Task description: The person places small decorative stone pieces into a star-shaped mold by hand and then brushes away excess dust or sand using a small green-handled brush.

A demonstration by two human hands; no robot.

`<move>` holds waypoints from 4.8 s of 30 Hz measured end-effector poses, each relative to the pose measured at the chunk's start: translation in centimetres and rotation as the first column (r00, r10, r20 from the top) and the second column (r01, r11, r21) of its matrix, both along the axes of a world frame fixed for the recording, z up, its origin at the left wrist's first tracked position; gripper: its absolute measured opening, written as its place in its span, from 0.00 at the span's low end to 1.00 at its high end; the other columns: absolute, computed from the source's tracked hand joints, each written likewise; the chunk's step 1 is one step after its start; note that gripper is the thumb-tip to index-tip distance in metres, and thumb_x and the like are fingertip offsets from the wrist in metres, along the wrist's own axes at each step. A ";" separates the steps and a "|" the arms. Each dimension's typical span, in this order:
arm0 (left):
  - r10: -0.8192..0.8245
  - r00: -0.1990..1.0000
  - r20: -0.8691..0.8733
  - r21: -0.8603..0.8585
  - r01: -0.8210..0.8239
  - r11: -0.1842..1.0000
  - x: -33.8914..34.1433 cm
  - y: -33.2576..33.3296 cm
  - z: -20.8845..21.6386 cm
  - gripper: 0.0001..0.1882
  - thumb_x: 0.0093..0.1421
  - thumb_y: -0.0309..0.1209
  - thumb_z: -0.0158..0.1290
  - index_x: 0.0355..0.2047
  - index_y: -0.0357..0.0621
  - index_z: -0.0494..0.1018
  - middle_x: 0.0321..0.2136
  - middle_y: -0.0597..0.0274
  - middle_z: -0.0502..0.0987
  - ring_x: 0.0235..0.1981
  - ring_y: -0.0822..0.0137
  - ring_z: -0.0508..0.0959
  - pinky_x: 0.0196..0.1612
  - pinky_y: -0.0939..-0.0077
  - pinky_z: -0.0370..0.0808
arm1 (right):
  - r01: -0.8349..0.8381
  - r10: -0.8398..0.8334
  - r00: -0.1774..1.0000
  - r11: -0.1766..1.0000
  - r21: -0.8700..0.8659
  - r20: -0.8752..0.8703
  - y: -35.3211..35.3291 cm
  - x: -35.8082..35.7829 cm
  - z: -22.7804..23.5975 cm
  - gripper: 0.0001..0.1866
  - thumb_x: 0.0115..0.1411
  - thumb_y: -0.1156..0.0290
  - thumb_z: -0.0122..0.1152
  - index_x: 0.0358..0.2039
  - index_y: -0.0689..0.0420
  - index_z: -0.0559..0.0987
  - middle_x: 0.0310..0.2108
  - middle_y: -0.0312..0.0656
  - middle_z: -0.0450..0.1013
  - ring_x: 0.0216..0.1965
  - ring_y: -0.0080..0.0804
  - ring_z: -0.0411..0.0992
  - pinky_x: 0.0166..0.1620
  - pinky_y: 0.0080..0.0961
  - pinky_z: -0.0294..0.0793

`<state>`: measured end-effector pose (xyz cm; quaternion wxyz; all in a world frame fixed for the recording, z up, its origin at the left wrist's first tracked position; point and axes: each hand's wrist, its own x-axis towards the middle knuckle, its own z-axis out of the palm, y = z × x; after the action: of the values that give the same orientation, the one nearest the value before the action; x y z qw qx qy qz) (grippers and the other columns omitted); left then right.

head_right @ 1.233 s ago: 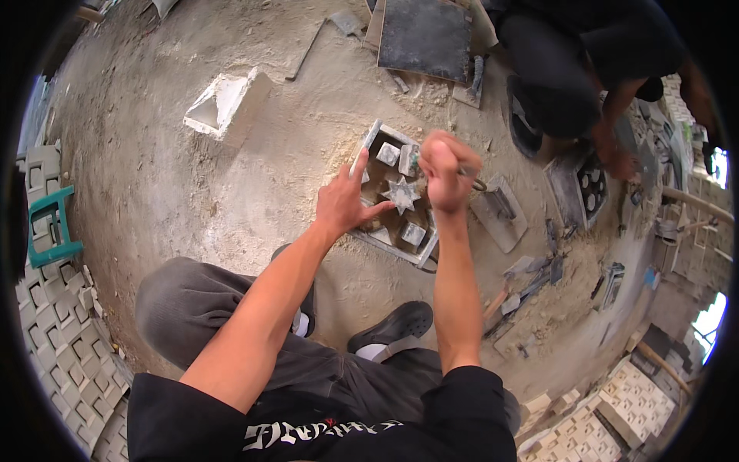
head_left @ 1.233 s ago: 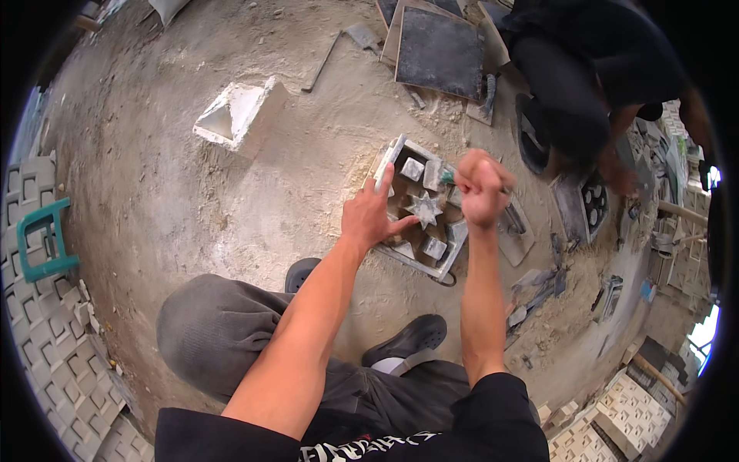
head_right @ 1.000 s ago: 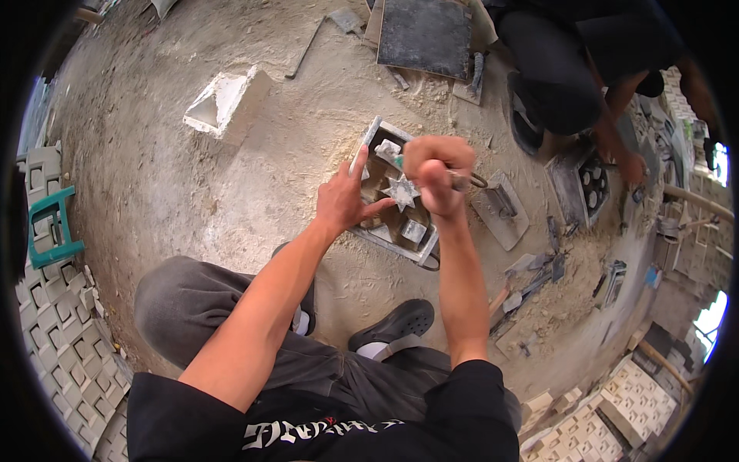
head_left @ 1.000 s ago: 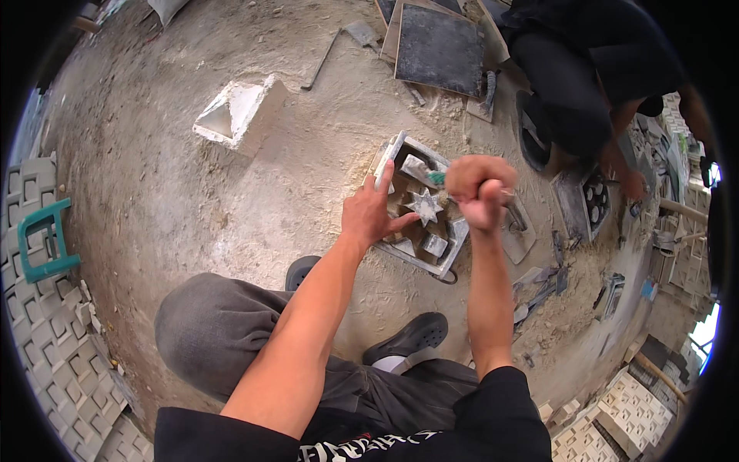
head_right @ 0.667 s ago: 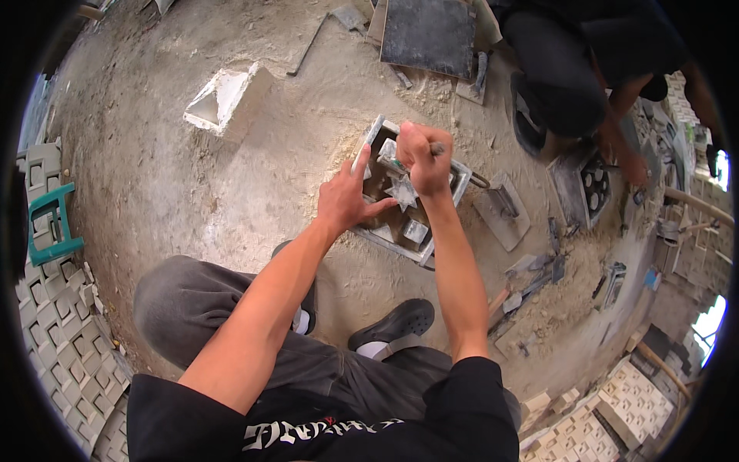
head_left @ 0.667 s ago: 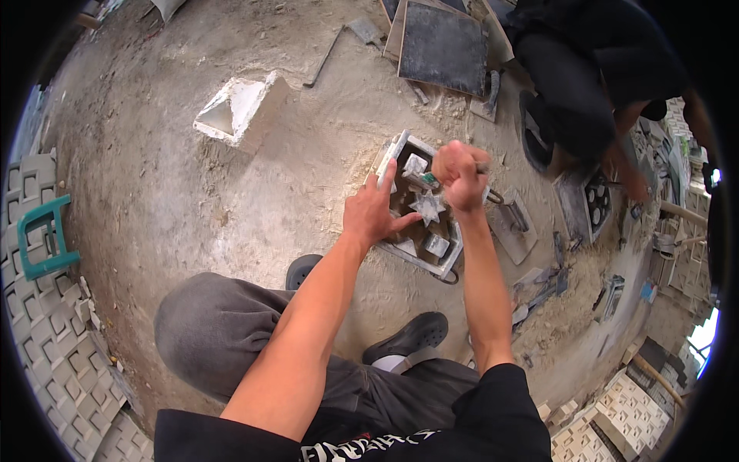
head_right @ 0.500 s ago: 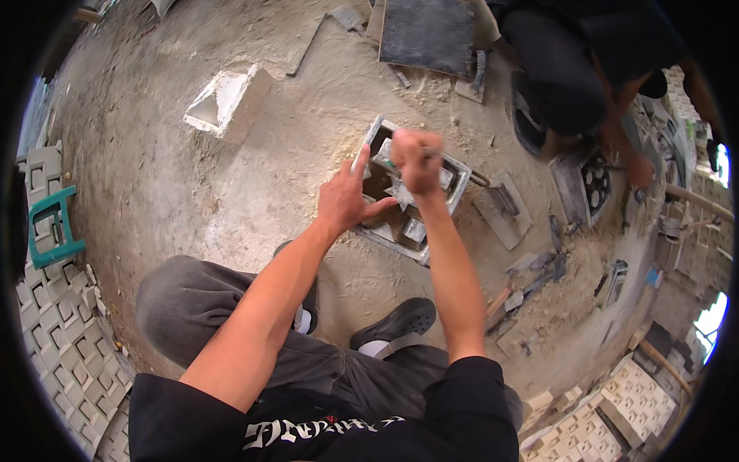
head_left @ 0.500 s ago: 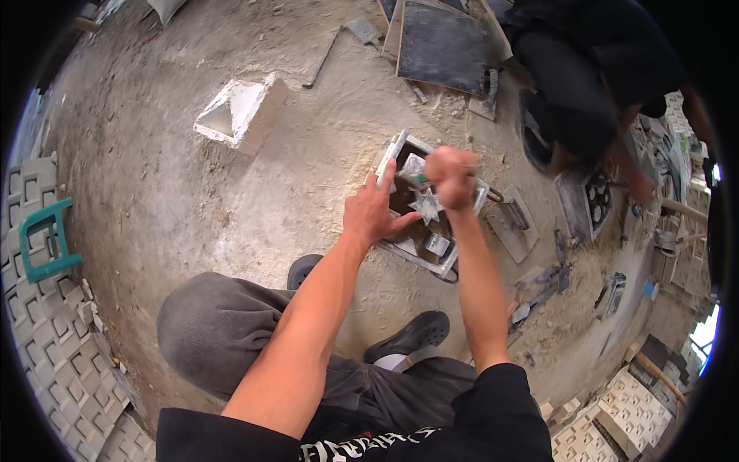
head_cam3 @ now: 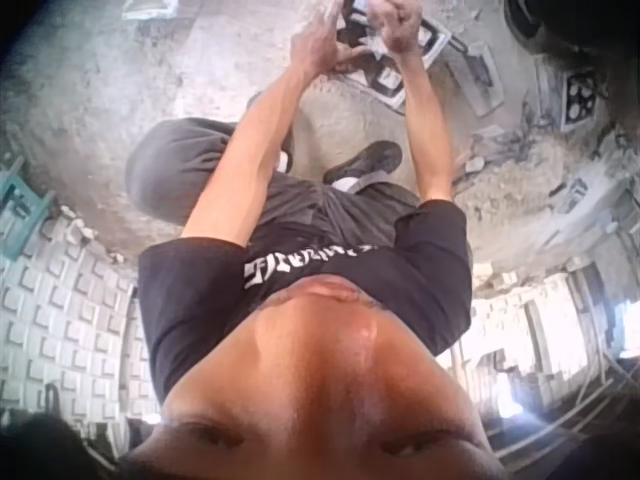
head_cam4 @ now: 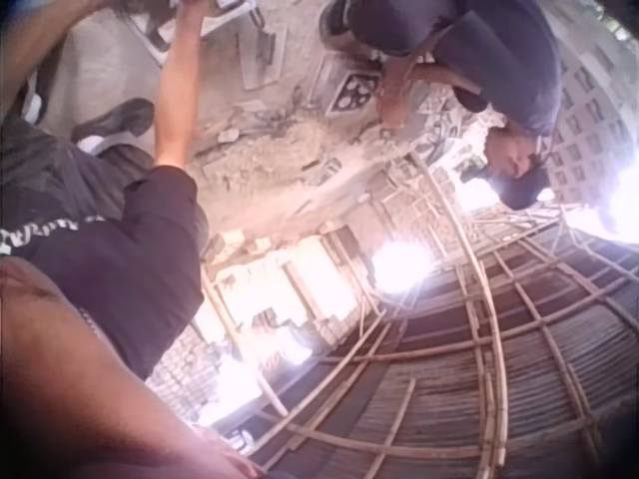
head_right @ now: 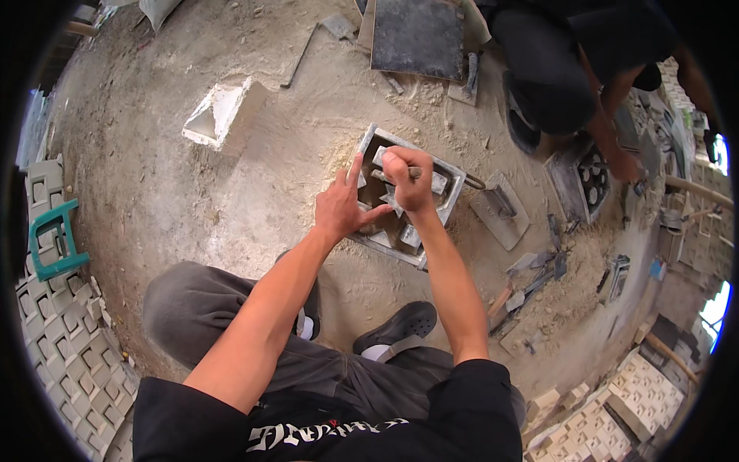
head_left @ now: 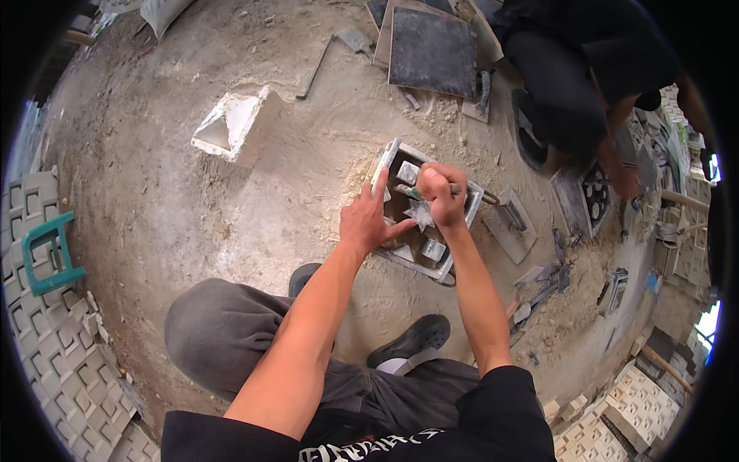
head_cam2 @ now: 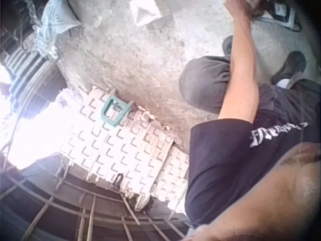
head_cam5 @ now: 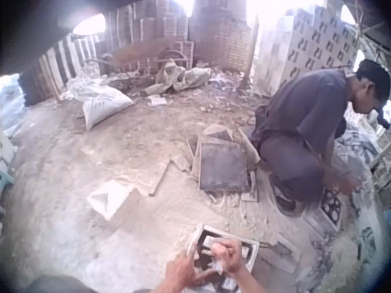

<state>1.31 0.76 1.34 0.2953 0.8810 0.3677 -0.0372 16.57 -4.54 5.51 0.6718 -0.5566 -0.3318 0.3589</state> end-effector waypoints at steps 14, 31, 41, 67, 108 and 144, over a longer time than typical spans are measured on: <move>-0.073 0.981 0.182 0.142 0.048 0.989 0.3 0.0 -0.4 0.49 0.45 0.62 0.60 0.65 0.69 0.55 0.64 0.45 0.53 0.60 0.42 0.63 0.46 0.57 0.77 | 0.091 -0.105 0.993 0.973 0.213 0.057 3.4 4.0 4.5 0.23 0.64 0.69 0.43 0.11 0.57 0.57 0.10 0.32 0.53 0.13 0.18 0.48 0.18 0.23 0.46; -0.070 0.981 0.178 0.117 0.050 0.992 0.3 0.1 -0.5 0.48 0.45 0.61 0.60 0.65 0.68 0.57 0.64 0.43 0.54 0.60 0.41 0.64 0.43 0.56 0.78 | 0.129 -0.145 0.984 0.981 0.144 0.106 5.0 3.7 -0.7 0.24 0.65 0.69 0.48 0.11 0.60 0.59 0.10 0.30 0.57 0.13 0.16 0.52 0.18 0.23 0.48; -0.080 0.981 0.178 0.115 0.060 0.991 0.3 0.0 -0.4 0.47 0.44 0.61 0.60 0.65 0.68 0.57 0.64 0.42 0.55 0.61 0.42 0.63 0.44 0.56 0.78 | 0.217 -0.253 0.936 0.962 0.164 0.244 5.5 2.3 -1.6 0.23 0.65 0.69 0.47 0.12 0.60 0.60 0.11 0.30 0.58 0.14 0.16 0.54 0.18 0.23 0.50; -0.060 0.965 0.257 0.118 0.030 0.993 -0.2 0.2 -0.9 0.46 0.46 0.61 0.59 0.64 0.66 0.58 0.64 0.42 0.54 0.60 0.42 0.63 0.44 0.56 0.78 | 0.132 -0.146 0.913 0.989 0.065 0.381 5.9 2.5 -1.9 0.23 0.64 0.70 0.48 0.11 0.59 0.60 0.11 0.30 0.56 0.14 0.16 0.52 0.18 0.23 0.48; -0.059 0.978 0.199 0.123 0.035 0.992 -0.1 0.3 -0.3 0.47 0.45 0.61 0.61 0.64 0.65 0.59 0.64 0.44 0.55 0.60 0.46 0.64 0.39 0.58 0.80 | 0.090 -0.091 0.984 0.996 0.011 0.151 4.0 3.7 -0.2 0.24 0.63 0.70 0.50 0.10 0.60 0.61 0.09 0.30 0.57 0.13 0.15 0.53 0.18 0.23 0.50; 0.145 0.971 0.189 -0.043 -0.140 0.989 -0.5 0.1 -0.7 0.61 0.43 0.66 0.59 0.62 0.31 0.51 0.50 0.42 0.72 0.46 0.50 0.77 0.43 0.60 0.76 | 0.329 -0.349 0.937 0.898 0.291 0.017 5.0 -0.2 3.6 0.28 0.69 0.59 0.45 0.11 0.53 0.56 0.10 0.29 0.50 0.13 0.18 0.47 0.18 0.22 0.44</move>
<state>0.79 0.83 0.59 0.3440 0.8475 0.3992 0.0637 16.41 0.49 9.15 0.7848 -0.5160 -0.3006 0.1658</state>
